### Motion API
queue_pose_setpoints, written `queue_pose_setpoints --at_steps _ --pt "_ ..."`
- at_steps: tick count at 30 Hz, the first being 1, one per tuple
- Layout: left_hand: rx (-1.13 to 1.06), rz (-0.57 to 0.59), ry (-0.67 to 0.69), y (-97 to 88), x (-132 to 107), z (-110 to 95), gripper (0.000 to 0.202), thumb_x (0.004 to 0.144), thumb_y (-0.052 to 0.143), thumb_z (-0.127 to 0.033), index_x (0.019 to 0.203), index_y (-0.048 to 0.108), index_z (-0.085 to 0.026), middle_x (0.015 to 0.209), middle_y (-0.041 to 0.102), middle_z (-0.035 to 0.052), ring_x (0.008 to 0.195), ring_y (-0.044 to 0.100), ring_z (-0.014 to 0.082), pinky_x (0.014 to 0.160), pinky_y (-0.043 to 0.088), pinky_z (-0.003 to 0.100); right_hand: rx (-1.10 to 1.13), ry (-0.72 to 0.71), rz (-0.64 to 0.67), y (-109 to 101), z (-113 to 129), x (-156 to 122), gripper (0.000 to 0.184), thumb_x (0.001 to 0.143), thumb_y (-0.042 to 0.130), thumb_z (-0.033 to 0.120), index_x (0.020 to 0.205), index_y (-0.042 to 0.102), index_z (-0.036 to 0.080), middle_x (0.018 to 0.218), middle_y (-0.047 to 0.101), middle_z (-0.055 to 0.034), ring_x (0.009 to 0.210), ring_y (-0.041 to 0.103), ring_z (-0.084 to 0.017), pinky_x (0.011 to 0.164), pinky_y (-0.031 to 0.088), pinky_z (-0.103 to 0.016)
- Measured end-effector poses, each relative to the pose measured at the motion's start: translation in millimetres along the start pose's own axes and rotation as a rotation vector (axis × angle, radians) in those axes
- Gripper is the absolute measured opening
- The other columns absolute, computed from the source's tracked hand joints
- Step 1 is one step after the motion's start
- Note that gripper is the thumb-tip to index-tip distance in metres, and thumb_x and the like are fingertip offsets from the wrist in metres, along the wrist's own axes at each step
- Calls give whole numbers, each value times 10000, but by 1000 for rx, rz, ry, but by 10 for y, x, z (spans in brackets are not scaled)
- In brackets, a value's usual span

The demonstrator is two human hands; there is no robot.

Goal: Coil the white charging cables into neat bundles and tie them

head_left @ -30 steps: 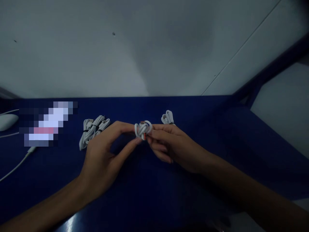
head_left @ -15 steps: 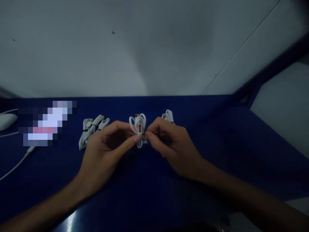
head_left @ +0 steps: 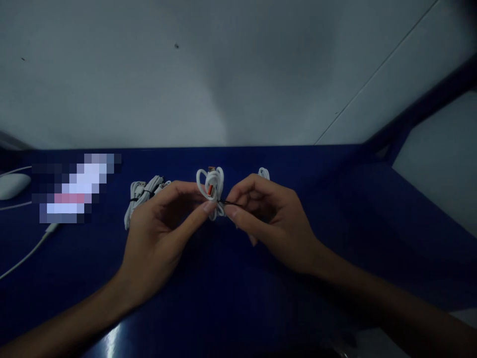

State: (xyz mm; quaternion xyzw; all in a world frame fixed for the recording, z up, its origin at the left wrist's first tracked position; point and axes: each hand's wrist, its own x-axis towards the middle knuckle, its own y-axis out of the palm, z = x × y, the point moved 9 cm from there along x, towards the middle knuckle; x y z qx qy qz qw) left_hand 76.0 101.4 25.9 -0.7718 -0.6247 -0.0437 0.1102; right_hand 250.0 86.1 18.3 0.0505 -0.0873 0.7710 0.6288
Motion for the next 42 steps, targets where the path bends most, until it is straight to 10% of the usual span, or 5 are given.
queue_pose_setpoints --at_steps 20,42 --pt "-57 -16 -133 5 21 109 169 881 940 -314 1008 852 -244 930 843 11 865 798 190 815 655 254 14 -9 -17 -26 17 10 53 987 819 232 1038 807 241 851 773 7 593 649 -109 493 533 -225" --pt "-124 -57 -5 46 -152 -66 268 841 960 -189 1082 873 -270 1159 873 11 1128 830 259 1097 682 412 -302 -250 -106 -18 270 -108 87 969 837 219 982 778 281 863 786 31 609 631 -118 580 535 -295"
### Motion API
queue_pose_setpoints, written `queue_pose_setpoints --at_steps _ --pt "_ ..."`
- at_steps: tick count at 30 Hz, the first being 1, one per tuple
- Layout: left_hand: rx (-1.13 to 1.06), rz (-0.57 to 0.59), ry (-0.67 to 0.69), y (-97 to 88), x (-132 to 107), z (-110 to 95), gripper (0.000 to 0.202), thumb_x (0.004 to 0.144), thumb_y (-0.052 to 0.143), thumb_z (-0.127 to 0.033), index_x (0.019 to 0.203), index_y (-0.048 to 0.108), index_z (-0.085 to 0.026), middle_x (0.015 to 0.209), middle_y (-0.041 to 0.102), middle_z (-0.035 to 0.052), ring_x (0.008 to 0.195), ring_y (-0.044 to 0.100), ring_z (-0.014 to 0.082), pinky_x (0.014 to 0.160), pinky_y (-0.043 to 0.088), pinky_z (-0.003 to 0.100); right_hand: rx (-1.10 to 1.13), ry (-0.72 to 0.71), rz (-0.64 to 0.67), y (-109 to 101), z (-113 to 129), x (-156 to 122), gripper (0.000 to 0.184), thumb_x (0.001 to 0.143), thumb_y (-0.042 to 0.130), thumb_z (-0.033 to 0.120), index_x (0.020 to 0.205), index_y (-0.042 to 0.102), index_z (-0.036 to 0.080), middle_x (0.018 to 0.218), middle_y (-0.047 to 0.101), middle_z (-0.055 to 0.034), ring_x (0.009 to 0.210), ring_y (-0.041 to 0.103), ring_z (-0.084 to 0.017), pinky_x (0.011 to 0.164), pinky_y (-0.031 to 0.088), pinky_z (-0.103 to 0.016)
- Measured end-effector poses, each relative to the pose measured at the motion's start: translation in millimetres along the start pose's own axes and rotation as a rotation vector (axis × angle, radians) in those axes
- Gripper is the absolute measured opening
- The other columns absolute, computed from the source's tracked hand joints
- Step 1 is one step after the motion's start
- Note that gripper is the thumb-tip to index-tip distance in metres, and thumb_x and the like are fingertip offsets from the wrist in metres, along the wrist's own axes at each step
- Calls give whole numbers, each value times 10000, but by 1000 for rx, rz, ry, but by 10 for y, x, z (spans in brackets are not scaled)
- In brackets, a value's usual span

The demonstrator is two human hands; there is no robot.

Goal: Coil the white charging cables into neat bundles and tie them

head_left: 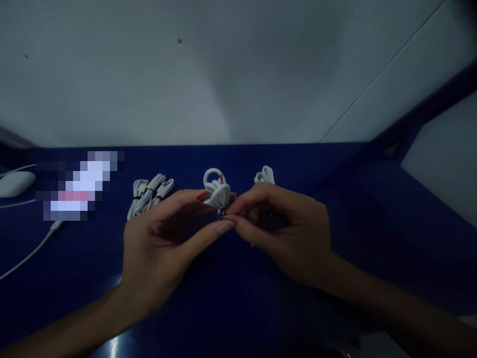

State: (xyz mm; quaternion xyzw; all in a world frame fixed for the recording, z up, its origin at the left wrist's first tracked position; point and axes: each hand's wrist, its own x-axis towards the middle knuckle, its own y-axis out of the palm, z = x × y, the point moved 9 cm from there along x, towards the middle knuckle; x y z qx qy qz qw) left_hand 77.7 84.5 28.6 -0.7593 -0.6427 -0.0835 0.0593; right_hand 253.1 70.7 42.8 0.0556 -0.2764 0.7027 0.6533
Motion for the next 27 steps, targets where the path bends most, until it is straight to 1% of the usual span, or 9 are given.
queue_pose_setpoints --at_steps 4,7,9,12,17,20,23,25,27 --pt "5 3 7 17 16 -22 224 877 931 -177 1065 881 -288 1136 875 -19 1115 831 225 1098 676 373 21 5 13 15 -17 -6 64 993 826 243 992 766 265 877 775 20 639 665 -122 583 546 -290" --pt "5 -6 9 -7 31 -31 212 869 931 -162 1041 886 -278 1110 881 -18 1079 842 218 1050 692 332 69 38 17 22 -41 -4 67 1005 822 260 984 758 256 837 742 29 626 661 -113 570 550 -274" --pt "19 -9 -12 -34 40 -8 195 876 929 -180 1043 889 -273 1092 885 -12 1049 848 220 1014 701 315 103 65 19 25 -54 -1 76 1008 822 279 984 755 253 821 731 32 619 664 -113 569 558 -272" --pt "32 7 -47 -56 48 43 176 905 918 -219 1064 891 -288 1103 883 -16 1035 846 220 998 697 313 113 71 14 23 -42 9 87 1003 830 290 985 756 249 821 740 28 619 672 -115 570 560 -274" --pt "27 52 -61 -25 51 64 69 957 880 -268 1015 889 -306 1107 881 -35 1010 839 188 977 676 266 76 62 -7 12 -13 24 93 973 850 227 957 759 236 802 750 36 600 652 -98 565 546 -258" --pt "8 75 -60 5 62 54 78 955 880 -256 1017 889 -302 1102 882 -31 984 839 178 951 671 243 86 43 -4 24 8 30 102 962 842 175 940 757 227 802 755 46 608 658 -84 568 545 -236" --pt "24 62 -72 -3 82 64 69 955 879 -271 1014 898 -302 1089 885 -22 987 837 170 946 655 215 103 6 -15 25 36 32 135 929 843 116 918 755 219 764 737 64 601 644 -70 560 537 -212" --pt "24 51 -93 -13 91 83 41 946 886 -278 978 898 -301 1074 886 -22 982 834 168 944 646 205 90 -14 -25 21 47 31 142 917 842 98 916 756 211 764 735 69 607 635 -60 564 536 -196" --pt "17 41 -117 -19 94 102 38 921 906 -267 940 893 -297 1038 886 -25 942 831 166 901 644 195 65 -35 -28 20 62 31 139 920 838 92 922 757 205 780 742 71 624 635 -50 580 540 -182"
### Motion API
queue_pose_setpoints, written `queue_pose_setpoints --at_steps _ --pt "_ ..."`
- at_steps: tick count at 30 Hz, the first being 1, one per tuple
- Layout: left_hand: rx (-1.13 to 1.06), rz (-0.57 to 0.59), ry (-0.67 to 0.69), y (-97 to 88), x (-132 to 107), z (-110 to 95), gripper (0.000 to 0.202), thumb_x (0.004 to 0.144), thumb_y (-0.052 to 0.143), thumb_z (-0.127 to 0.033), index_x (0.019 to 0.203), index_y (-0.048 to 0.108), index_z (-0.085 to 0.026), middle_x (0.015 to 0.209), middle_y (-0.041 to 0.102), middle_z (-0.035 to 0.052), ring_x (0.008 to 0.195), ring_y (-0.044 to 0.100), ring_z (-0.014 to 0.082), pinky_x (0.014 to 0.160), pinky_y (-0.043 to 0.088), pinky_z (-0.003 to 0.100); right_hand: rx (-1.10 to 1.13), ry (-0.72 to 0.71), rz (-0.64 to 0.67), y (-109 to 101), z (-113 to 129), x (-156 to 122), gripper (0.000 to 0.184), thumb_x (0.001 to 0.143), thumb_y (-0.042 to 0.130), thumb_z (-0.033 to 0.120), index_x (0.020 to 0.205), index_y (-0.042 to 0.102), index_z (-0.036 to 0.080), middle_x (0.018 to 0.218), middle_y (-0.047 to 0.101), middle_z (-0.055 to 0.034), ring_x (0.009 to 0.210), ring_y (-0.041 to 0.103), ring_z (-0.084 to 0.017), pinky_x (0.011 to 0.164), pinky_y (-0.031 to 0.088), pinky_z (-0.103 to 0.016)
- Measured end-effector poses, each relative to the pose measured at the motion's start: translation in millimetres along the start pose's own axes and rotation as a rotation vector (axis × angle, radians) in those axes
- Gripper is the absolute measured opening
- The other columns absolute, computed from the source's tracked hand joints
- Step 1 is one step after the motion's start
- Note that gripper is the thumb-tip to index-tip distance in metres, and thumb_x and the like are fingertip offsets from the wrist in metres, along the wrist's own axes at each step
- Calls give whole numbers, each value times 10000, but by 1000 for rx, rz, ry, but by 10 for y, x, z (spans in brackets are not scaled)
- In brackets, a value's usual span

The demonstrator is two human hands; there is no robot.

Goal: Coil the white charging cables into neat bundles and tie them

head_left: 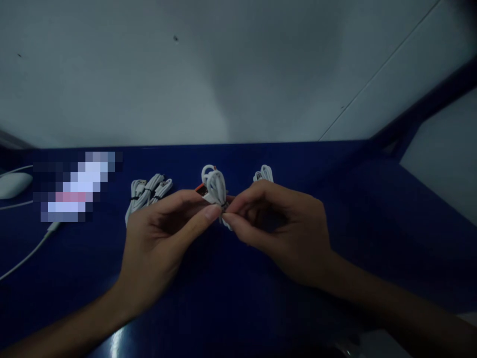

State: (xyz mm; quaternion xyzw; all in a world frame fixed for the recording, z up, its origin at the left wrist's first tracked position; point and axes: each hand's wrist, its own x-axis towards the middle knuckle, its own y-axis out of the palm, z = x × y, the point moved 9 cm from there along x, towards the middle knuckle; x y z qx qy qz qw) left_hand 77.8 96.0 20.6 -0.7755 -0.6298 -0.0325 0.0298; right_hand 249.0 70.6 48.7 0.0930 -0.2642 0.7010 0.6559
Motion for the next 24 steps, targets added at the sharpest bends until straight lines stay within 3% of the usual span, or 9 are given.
queue_pose_setpoints --at_steps 6,14,19,24 --pt "-69 27 -108 33 13 112 43 900 920 -283 899 880 -268 861 849 -18 879 815 168 839 637 180 -40 -30 1 5 33 4 142 913 837 78 925 756 193 790 744 73 651 651 -42 588 542 -168" --pt "-198 89 -235 98 14 270 85 954 871 -308 920 865 -231 991 851 16 934 805 185 921 680 243 -104 -46 6 2 48 -9 151 914 815 73 880 732 194 758 722 65 625 647 -55 566 537 -195" --pt "-207 86 -241 90 17 291 82 973 861 -314 957 874 -234 996 849 16 921 812 159 893 680 199 -42 58 40 13 -35 -12 129 929 830 121 894 742 208 758 724 64 624 645 -67 559 534 -205" --pt "-205 74 -253 73 17 315 117 974 862 -331 935 870 -221 958 838 18 914 823 173 910 696 230 -22 193 86 27 -114 0 78 962 834 187 933 775 229 803 737 47 696 669 -88 608 565 -206"
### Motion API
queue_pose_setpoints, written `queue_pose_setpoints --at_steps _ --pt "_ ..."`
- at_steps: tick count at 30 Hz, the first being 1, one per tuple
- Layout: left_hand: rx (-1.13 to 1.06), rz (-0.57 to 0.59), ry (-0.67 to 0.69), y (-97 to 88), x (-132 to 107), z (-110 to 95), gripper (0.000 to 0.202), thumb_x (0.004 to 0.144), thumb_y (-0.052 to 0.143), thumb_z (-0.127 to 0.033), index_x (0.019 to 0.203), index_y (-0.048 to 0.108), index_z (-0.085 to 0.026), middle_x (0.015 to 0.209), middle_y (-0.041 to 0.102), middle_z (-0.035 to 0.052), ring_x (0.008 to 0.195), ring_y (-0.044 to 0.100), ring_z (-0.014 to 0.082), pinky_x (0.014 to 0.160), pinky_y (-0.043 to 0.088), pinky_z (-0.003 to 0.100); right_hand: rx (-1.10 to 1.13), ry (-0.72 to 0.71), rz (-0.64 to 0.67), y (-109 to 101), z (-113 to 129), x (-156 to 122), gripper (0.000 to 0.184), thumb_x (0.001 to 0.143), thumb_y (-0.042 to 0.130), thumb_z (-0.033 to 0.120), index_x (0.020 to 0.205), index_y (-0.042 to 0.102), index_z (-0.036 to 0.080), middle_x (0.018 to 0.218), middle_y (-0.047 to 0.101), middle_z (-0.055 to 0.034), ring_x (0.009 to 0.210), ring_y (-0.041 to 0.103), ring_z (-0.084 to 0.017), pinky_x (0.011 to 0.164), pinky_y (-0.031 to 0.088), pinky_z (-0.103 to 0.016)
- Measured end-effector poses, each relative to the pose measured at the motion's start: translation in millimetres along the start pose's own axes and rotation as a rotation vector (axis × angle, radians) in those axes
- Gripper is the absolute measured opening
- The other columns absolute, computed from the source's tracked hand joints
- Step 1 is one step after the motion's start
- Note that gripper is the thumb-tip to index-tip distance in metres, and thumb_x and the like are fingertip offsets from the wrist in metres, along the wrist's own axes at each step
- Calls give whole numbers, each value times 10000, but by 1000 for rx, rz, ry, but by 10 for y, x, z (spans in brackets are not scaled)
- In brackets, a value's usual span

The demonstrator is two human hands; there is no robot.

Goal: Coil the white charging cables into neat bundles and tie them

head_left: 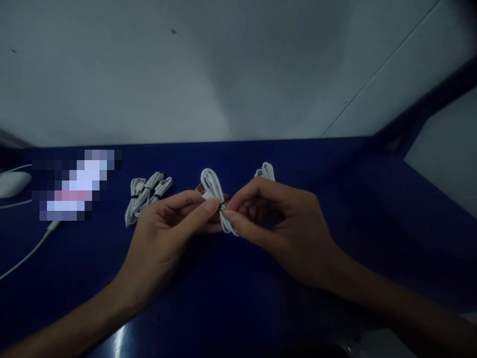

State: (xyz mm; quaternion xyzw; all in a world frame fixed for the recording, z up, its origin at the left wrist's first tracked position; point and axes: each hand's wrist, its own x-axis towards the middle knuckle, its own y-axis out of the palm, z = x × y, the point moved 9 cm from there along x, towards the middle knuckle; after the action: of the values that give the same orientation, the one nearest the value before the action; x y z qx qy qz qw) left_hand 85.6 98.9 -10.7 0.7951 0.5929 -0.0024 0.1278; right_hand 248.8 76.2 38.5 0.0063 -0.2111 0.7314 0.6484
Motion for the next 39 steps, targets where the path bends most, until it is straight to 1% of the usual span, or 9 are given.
queue_pose_setpoints --at_steps 3,7,10,14,18,24,32,36,39 --pt "-21 -2 -6 0 -3 6 105 976 857 -304 915 867 -220 904 823 4 873 822 166 896 703 238 45 60 41 8 -25 22 63 980 832 214 952 780 236 802 732 54 691 675 -82 612 567 -195" --pt "-50 17 -9 16 2 9 110 984 839 -265 891 859 -209 879 821 6 843 816 165 904 704 259 114 126 86 4 -68 36 109 954 857 168 956 769 232 785 733 70 580 641 -54 517 508 -180" --pt "-27 22 -12 17 9 3 103 978 838 -259 890 854 -208 890 838 15 828 817 171 919 696 277 141 160 111 3 -98 34 112 973 834 145 984 767 233 710 712 83 543 622 -52 503 489 -178" --pt "19 22 -23 8 5 -7 100 959 851 -268 880 845 -206 872 849 26 799 813 171 884 667 252 119 133 106 -12 -75 52 107 968 835 131 957 775 219 799 741 62 573 630 -45 525 497 -180" --pt "42 41 -8 4 -5 -29 66 967 833 -259 922 852 -216 887 849 29 803 798 173 870 646 263 99 93 81 -35 -38 78 77 975 833 158 937 790 210 868 749 35 644 685 -71 576 549 -205" --pt "126 29 54 -19 11 -122 111 893 901 -252 810 836 -219 753 799 9 709 725 154 700 581 231 72 71 82 -40 -23 89 85 991 817 176 927 790 225 865 751 27 659 705 -98 601 593 -237" --pt "105 66 48 -28 11 -105 64 897 905 -249 854 858 -241 764 815 2 734 753 161 731 597 232 97 55 84 -45 -20 106 79 979 829 161 942 797 223 921 748 22 725 721 -99 646 624 -220" --pt "90 77 40 -25 12 -63 43 965 839 -251 945 877 -250 857 830 9 832 784 169 831 609 231 132 79 94 -31 -95 138 78 946 867 175 934 797 208 873 769 21 694 719 -108 586 590 -213" --pt "96 69 35 -23 20 -47 61 975 830 -266 933 864 -236 881 813 12 837 754 149 827 583 205 134 80 105 -17 -136 146 82 937 883 208 935 801 204 846 772 17 681 707 -113 584 571 -222"
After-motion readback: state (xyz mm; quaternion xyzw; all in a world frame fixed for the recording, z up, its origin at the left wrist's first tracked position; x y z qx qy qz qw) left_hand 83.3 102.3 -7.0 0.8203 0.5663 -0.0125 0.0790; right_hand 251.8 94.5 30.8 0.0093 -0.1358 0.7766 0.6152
